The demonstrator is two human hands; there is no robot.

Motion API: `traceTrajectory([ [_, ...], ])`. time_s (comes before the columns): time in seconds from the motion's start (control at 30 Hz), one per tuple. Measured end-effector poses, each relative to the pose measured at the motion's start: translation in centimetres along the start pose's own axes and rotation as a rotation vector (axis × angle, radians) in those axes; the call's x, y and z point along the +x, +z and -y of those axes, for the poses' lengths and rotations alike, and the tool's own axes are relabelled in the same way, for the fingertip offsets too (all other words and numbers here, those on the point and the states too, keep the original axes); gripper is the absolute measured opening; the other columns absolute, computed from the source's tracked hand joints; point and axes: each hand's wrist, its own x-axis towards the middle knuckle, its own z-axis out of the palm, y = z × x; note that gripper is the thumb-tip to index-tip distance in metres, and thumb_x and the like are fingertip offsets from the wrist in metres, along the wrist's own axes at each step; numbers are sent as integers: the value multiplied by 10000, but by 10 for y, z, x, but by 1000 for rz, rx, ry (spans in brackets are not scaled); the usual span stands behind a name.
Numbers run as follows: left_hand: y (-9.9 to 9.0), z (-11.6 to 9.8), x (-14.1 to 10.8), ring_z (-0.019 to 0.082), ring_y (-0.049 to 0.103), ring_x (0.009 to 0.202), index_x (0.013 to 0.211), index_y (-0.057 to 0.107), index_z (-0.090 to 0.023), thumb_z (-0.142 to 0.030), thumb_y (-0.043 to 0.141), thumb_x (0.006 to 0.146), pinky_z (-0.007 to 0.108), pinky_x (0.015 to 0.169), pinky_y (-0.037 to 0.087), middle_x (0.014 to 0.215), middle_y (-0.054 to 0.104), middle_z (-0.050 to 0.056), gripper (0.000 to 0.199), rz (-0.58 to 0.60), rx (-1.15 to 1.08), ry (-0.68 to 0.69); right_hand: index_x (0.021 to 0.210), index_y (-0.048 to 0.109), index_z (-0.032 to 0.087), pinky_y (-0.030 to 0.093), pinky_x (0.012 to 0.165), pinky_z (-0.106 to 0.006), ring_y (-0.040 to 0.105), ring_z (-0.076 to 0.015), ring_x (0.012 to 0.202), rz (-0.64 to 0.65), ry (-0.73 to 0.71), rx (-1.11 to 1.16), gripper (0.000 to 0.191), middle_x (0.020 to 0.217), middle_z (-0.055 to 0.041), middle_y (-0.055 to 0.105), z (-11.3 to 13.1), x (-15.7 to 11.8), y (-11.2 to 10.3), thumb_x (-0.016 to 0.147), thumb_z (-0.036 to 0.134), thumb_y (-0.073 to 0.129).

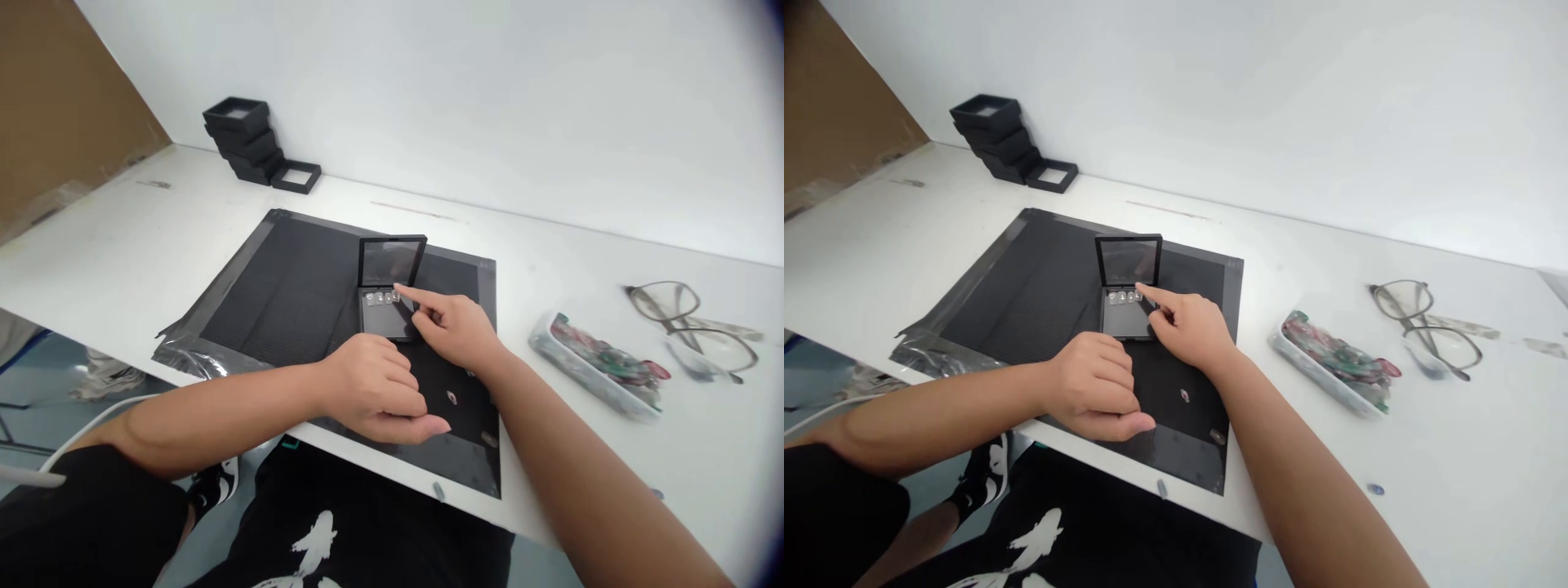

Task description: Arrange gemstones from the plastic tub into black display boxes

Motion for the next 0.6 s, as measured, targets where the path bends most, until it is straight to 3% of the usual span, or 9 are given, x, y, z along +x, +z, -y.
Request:
traceTrajectory([
  [0.2,-1,1,0,74,426,415,500,543,-193,-317,644,874,268,443,316,427,491,-72,407,27,21,-9,1373,626,242,408,578,-265,474,-107,535,21,16,183,545,662,50,594,-7,3,3,833,226,552],
  [0.3,-2,1,0,77,450,422,511,561,-195,-325,641,884,269,451,329,435,513,-67,403,68,28,-29,1356,629,199,402,544,-267,451,-109,536,40,-10,329,512,645,43,558,2,0,-8,852,282,593],
  [0.4,-3,1,0,88,490,439,538,591,-194,-325,638,895,275,464,350,465,569,-54,383,128,31,-69,1292,670,202,412,529,-273,462,-114,548,-63,-46,438,452,639,30,543,10,-19,-42,870,358,627],
  [0.47,-3,0,1,95,528,464,555,604,-190,-315,638,898,273,478,374,501,610,-43,367,161,19,-99,1241,704,240,408,506,-276,470,-113,542,-148,-28,429,405,667,11,577,2,-40,-73,874,400,643],
  [0.53,-3,-1,2,100,563,496,571,614,-185,-296,642,895,268,492,395,533,637,-37,344,183,0,-111,1234,713,273,397,482,-285,481,-126,546,-246,59,382,423,675,-5,596,-20,-64,-104,858,462,665],
  [0.6,-4,-2,3,106,583,520,597,631,-185,-277,650,887,269,503,408,556,653,-37,306,198,-6,-94,1326,651,304,416,478,-306,540,-162,585,-233,239,247,561,747,-32,652,-53,-85,-125,810,520,699],
])
